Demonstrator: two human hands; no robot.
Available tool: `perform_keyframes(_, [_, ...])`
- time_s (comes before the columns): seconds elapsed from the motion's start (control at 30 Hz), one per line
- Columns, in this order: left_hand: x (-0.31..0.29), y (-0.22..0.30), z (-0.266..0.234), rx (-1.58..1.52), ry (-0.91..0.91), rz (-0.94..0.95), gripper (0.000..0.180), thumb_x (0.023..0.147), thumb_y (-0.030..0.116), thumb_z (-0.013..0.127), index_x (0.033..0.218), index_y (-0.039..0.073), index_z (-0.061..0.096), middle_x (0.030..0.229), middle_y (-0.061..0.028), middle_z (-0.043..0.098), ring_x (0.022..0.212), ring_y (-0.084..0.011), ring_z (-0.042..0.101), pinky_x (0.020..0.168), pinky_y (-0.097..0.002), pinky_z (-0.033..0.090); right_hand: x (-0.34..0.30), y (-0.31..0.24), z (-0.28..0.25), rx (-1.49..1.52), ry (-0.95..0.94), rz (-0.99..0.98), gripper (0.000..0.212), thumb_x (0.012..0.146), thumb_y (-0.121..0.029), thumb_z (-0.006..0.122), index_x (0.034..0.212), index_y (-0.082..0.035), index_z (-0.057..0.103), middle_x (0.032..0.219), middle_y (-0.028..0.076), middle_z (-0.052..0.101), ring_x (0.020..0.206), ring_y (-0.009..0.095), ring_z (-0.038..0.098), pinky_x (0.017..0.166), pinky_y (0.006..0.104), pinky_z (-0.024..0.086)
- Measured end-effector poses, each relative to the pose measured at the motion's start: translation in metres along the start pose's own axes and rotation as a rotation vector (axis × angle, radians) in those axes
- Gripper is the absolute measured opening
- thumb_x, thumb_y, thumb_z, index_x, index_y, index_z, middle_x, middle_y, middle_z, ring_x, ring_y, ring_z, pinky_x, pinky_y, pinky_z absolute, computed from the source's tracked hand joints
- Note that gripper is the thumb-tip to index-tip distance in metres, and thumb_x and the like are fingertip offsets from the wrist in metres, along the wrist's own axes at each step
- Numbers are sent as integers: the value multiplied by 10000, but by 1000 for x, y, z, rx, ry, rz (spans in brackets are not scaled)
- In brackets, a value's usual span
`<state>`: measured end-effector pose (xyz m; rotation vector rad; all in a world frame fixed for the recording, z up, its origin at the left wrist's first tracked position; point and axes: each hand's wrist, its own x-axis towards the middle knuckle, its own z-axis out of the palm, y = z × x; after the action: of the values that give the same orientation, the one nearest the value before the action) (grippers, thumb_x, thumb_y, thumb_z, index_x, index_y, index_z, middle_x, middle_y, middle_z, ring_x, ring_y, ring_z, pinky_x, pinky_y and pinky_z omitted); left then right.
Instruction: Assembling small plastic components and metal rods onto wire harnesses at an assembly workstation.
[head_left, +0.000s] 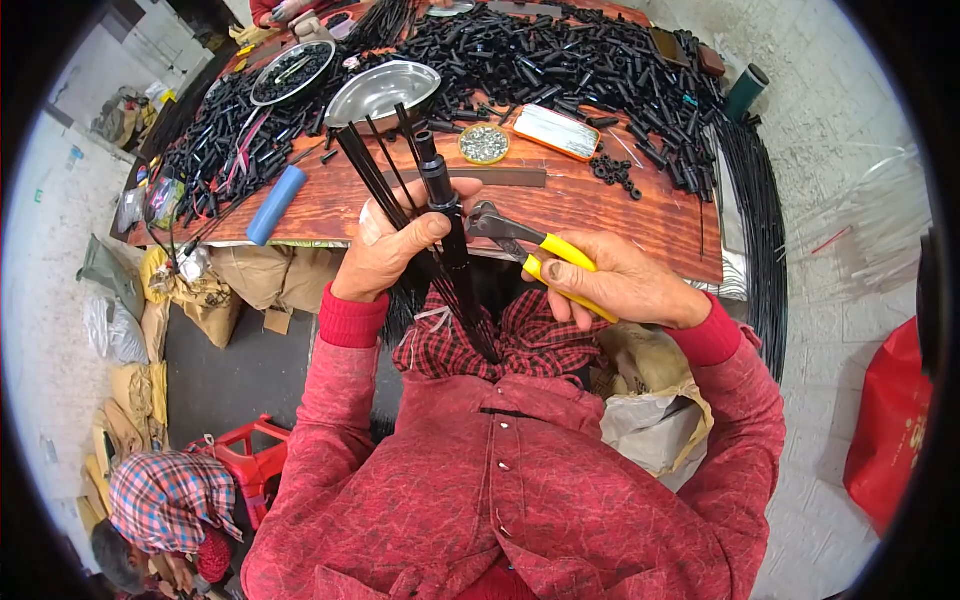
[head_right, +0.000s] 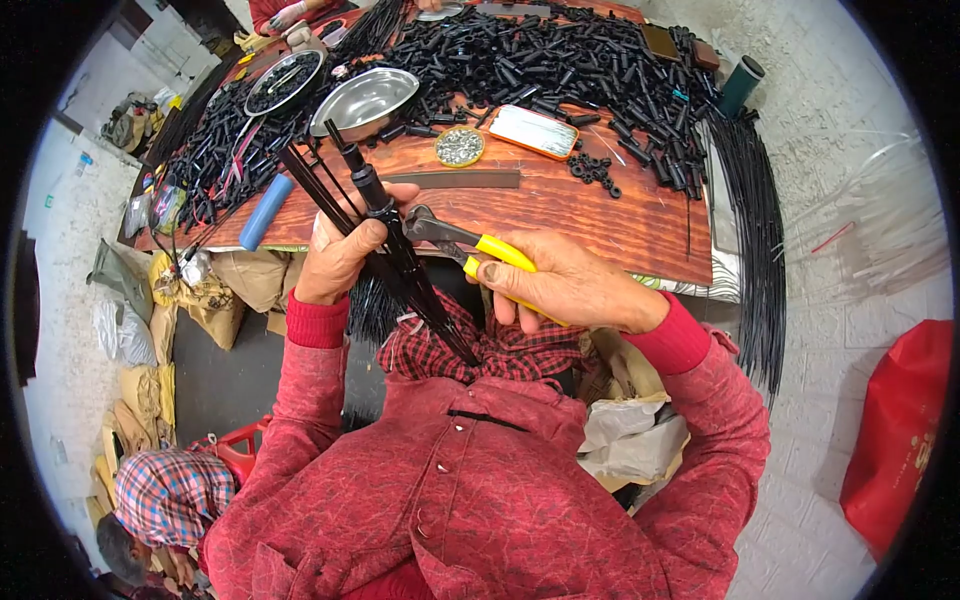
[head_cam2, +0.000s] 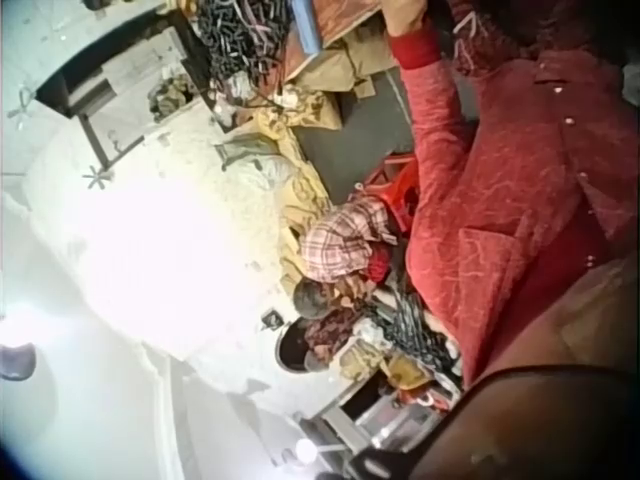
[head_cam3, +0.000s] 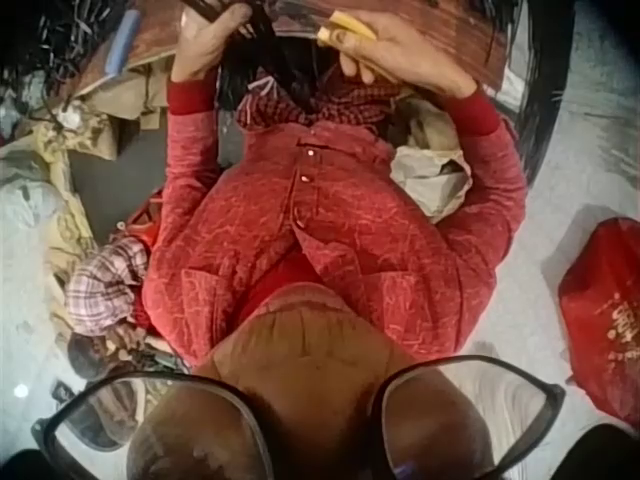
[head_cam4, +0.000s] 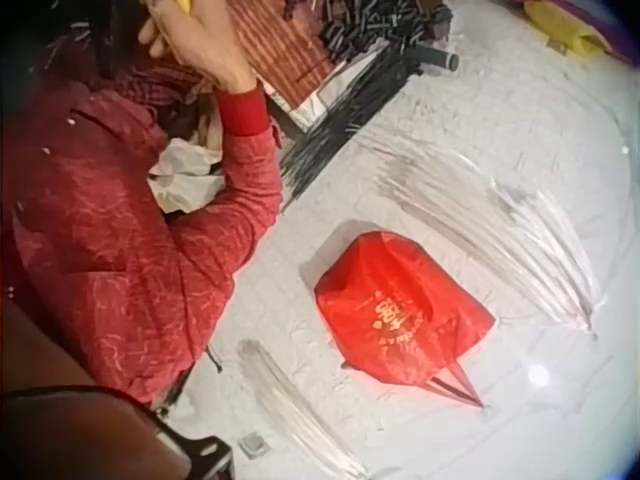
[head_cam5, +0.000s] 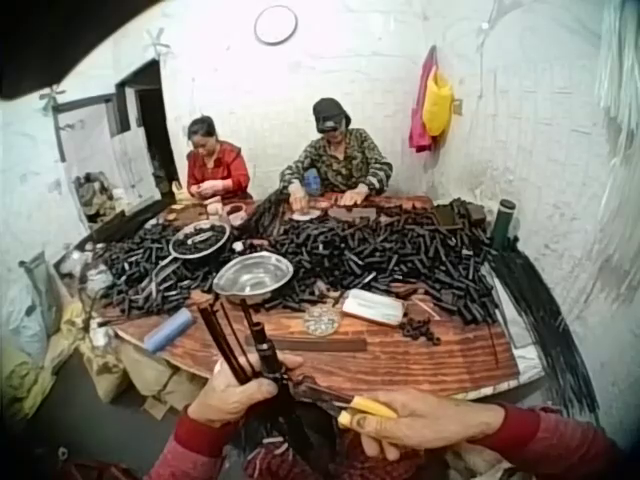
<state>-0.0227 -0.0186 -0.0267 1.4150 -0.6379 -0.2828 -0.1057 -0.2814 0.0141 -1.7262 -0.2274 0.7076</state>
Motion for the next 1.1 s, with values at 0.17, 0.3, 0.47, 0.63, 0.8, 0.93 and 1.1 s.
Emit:
perform_keyframes(0.17, [0,1,-3,-38,-24,-53,480,868,273,724,1228,-28,622,1043,-73,683,940,-136,638,847,-281,508,3,6,-4,52,-8,-51,335,1024,-326,490,1147,-28,579,738,15,593,553,62,545,510,205,437])
perform_keyframes(0.3, [2,-5,-3,-110,-7,-70,420,872,219,722,1200,-25,624,1052,-76,685,928,-146,659,846,-293,529,0,7,-7,87,57,-56,382,1025,-354,492,1172,-8,560,751,23,589,580,66,545,529,205,445])
perform_keyframes(0.47, [4,-5,-4,-118,-10,-67,396,882,200,710,1193,-27,619,1038,-73,686,936,-152,661,852,-296,529,4,17,-9,86,105,-49,388,1020,-369,500,1180,-19,552,759,21,588,578,63,540,535,204,443])
perform_keyframes(0.63, [6,-2,0,-117,12,-65,403,889,199,700,1210,-29,614,1040,-76,681,929,-152,656,850,-301,527,6,14,-8,30,52,-29,352,1020,-343,497,1159,-28,568,738,9,581,567,56,539,520,206,438])
perform_keyframes(0.8, [7,-1,-1,66,-16,22,397,900,198,675,1225,-23,621,1051,-71,678,874,-124,625,822,-271,503,3,1,-13,-3,-55,-43,374,1019,-365,498,1146,-21,574,716,6,571,559,59,535,509,208,438])
perform_keyframes(0.93, [6,1,3,13,-29,6,388,903,200,664,1221,-18,629,1019,-55,679,874,-114,611,810,-261,491,-3,-24,-21,-43,-64,89,355,1016,-367,506,1130,-39,578,703,-6,569,533,49,519,484,193,411])
perform_keyframes(1.1, [6,6,7,22,-65,-69,381,905,191,650,1219,-24,627,969,-43,674,863,-108,597,798,-262,487,-9,-39,-26,-49,-92,137,334,1011,-357,519,1108,-43,579,685,-2,576,505,42,507,453,186,391])
